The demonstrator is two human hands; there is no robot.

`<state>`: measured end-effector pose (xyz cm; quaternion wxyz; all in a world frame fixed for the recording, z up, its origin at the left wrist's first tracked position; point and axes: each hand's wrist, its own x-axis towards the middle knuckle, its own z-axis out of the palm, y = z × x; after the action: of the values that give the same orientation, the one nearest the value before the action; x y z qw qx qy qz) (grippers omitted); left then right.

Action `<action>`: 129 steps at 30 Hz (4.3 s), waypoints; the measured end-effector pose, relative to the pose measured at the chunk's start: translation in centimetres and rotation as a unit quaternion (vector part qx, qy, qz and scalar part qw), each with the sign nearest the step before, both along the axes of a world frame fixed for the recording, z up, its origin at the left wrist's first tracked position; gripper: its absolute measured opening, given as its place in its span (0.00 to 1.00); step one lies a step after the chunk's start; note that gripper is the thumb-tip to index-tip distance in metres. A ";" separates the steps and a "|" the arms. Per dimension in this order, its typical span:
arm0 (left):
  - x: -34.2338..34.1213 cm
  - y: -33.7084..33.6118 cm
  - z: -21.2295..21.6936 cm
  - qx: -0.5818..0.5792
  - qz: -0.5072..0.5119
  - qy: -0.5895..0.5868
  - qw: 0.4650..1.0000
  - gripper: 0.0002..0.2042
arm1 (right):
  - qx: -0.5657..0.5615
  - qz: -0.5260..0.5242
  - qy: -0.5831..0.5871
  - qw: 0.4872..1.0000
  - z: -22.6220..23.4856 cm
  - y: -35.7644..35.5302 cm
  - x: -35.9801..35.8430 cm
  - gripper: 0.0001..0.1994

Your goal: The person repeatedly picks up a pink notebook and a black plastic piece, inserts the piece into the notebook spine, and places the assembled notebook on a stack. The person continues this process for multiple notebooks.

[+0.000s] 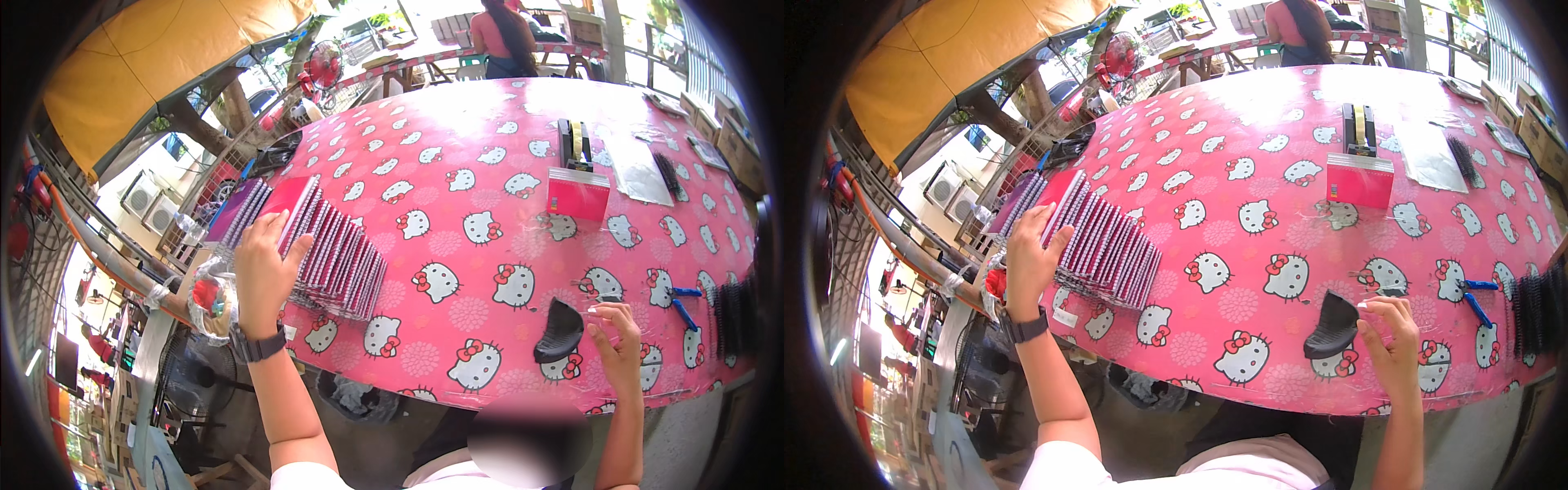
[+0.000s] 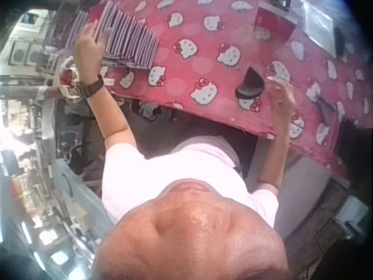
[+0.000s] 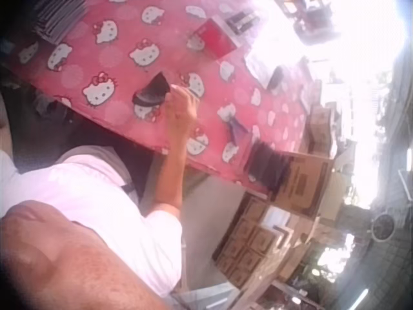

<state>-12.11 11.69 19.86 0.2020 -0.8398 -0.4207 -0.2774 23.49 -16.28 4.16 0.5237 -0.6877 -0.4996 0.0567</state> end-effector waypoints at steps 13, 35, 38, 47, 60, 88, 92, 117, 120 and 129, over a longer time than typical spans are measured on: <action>0.6 -0.7 -0.9 0.073 -0.023 -0.090 0.993 0.10 | 0.079 -0.258 -0.051 0.961 -6.3 13.9 18.1 0.27; 12.7 -13.1 -11.4 -0.195 -0.323 -0.306 0.874 0.22 | 0.049 -0.134 0.116 0.983 -3.3 9.3 15.4 0.13; 15.8 -14.3 -13.3 -0.381 -0.324 -0.498 0.708 0.26 | 0.030 -0.035 0.112 0.993 -0.6 4.1 4.7 0.11; 12.8 -15.9 -21.6 -0.590 -0.391 -0.369 0.602 0.18 | 0.110 0.065 0.308 0.943 -4.0 -1.1 -8.4 0.11; 14.9 -19.8 -17.0 -0.218 -0.375 -0.105 0.895 0.22 | 0.086 -0.119 -0.036 0.988 -3.2 -3.9 4.6 0.06; 14.1 -19.1 -17.1 -0.219 -0.432 -0.104 0.869 0.17 | -0.103 0.189 0.130 0.968 -0.1 -5.6 -0.9 0.11; 14.3 -19.1 -16.9 -0.219 -0.433 -0.108 0.868 0.17 | -0.105 0.202 0.105 0.968 0.0 -5.7 -0.5 0.10; 15.4 -20.7 -15.2 -0.305 -0.429 -0.032 0.850 0.10 | -0.239 0.224 -0.230 0.917 -1.6 2.4 2.4 0.37; 15.7 -20.8 -15.1 -0.304 -0.429 -0.030 0.850 0.09 | -0.262 0.219 -0.256 0.904 -1.5 3.0 2.2 0.36; 15.5 -20.2 -15.8 -0.260 -0.442 0.019 0.858 0.12 | -0.157 0.211 -0.058 0.963 -3.0 0.0 2.9 0.28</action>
<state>3.37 -8.56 4.04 -0.1597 -0.9646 -0.0576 -0.2020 26.41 -16.28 1.16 0.3558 -0.6422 -0.6477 0.2036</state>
